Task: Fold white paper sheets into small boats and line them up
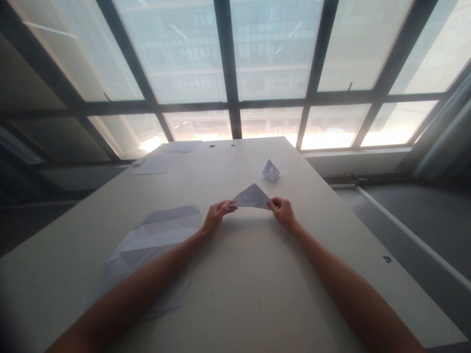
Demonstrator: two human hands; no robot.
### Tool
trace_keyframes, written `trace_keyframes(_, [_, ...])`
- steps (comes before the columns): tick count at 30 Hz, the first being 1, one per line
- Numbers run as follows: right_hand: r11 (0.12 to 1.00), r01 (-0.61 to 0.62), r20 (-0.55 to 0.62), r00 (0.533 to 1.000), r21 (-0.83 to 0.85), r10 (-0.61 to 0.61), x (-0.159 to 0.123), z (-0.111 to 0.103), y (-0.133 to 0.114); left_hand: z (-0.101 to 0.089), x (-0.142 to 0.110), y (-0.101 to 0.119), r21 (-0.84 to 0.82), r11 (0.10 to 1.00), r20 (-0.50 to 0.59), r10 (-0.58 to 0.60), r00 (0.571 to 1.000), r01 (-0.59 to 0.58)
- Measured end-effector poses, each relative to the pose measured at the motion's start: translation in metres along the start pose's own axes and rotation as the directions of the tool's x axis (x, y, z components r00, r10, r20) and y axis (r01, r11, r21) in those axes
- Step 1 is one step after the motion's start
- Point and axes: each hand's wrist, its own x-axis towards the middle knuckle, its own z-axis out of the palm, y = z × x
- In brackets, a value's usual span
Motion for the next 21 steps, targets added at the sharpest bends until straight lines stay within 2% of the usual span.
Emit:
trace_keyframes(2, [1.0, -0.017, -0.02, 1.0, 0.021, 0.018, 0.001, 0.0, 0.0, -0.002, 0.0, 0.0, -0.054, 0.996, 0.086, 0.082, 0.993, -0.078])
trace_keyframes(4, [0.999, -0.031, -0.037, 0.999, 0.039, 0.033, 0.001, -0.001, 0.001, -0.002, 0.0, -0.002, -0.034, 0.992, 0.109, 0.121, 0.987, -0.118])
trace_keyframes(7, [0.999, -0.03, -0.033, 0.999, 0.041, 0.031, 0.001, 0.0, 0.0, 0.001, 0.002, -0.005, 0.093, 0.99, 0.017, 0.106, 0.994, -0.107])
trace_keyframes(9, [0.999, -0.018, -0.015, 1.0, 0.033, 0.018, 0.001, 0.0, 0.0, 0.002, 0.004, -0.008, 0.118, 0.989, -0.049, 0.101, 0.994, -0.094])
trace_keyframes(17, [0.999, 0.004, 0.046, 0.999, 0.036, -0.006, -0.002, 0.001, -0.003, 0.0, 0.008, -0.014, -0.013, 0.998, -0.183, 0.065, 0.981, -0.069])
trace_keyframes(21, [0.999, 0.008, 0.051, 0.999, 0.039, -0.01, -0.002, 0.001, -0.004, 0.0, 0.007, -0.012, -0.002, 0.996, -0.194, 0.084, 0.977, -0.086])
